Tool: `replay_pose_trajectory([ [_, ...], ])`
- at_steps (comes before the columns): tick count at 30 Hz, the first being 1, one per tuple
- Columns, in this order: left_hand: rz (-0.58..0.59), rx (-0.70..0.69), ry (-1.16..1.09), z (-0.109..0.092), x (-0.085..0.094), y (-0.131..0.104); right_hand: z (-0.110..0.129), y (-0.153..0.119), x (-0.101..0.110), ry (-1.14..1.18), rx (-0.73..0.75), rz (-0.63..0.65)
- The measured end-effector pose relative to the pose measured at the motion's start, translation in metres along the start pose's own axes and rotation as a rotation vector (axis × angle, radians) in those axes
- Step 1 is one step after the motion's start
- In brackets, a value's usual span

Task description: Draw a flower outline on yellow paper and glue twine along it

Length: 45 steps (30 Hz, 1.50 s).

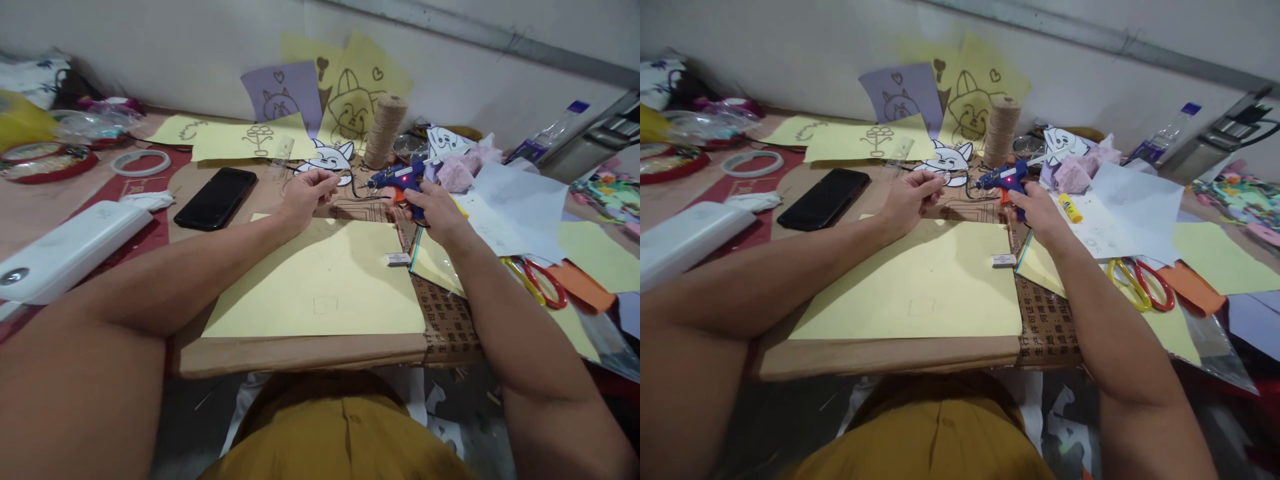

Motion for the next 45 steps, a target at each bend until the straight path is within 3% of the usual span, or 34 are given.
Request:
replay_pose_trajectory([
  [5,-0.01,-0.011,0.018,-0.002,0.0,0.0,-0.019,0.0,0.003,0.044,-0.199,0.047],
  [9,-0.001,-0.027,0.037,-0.002,0.0,0.002,-0.027,0.0,0.002,0.012,-0.247,0.087],
  [12,0.003,-0.041,0.035,-0.003,-0.001,0.002,-0.02,0.003,0.001,-0.281,-0.184,0.143],
  [16,0.015,-0.044,0.035,-0.003,-0.003,0.001,-0.004,0.003,0.007,-0.801,-0.123,0.098],
  [19,0.036,-0.066,0.043,-0.004,-0.004,0.001,-0.003,0.001,0.012,-0.864,-0.191,0.079],
  [21,0.042,-0.088,0.073,-0.006,-0.004,0.002,0.002,-0.001,0.017,-0.889,-0.201,-0.008],
  [23,0.041,-0.115,0.125,-0.008,-0.004,0.002,0.017,-0.005,0.022,-0.856,-0.093,-0.166],
  [25,0.033,-0.145,0.195,-0.013,-0.005,0.001,0.036,-0.013,0.017,-0.761,0.131,-0.284],
  [29,0.036,-0.235,0.366,-0.027,-0.014,-0.009,0.057,-0.029,-0.013,-0.606,0.508,-0.252],
  [34,0.096,-0.374,0.573,-0.038,-0.028,-0.02,0.058,-0.034,-0.041,-0.66,0.632,-0.173],
  [38,0.156,-0.46,0.606,-0.034,-0.032,-0.019,0.059,-0.039,-0.046,-0.665,0.826,-0.192],
  [45,0.162,-0.534,0.621,-0.033,-0.031,-0.021,0.06,-0.044,-0.05,-0.688,0.893,-0.204],
])
Point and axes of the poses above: each hand's wrist, its own y-axis towards the middle knuckle, its own x-axis out of the back of the hand, z = x × y, the point moved 9 cm from there along y, towards the middle knuckle, and after that the axes turned 13 degrees about z, right-handed, at the moved point
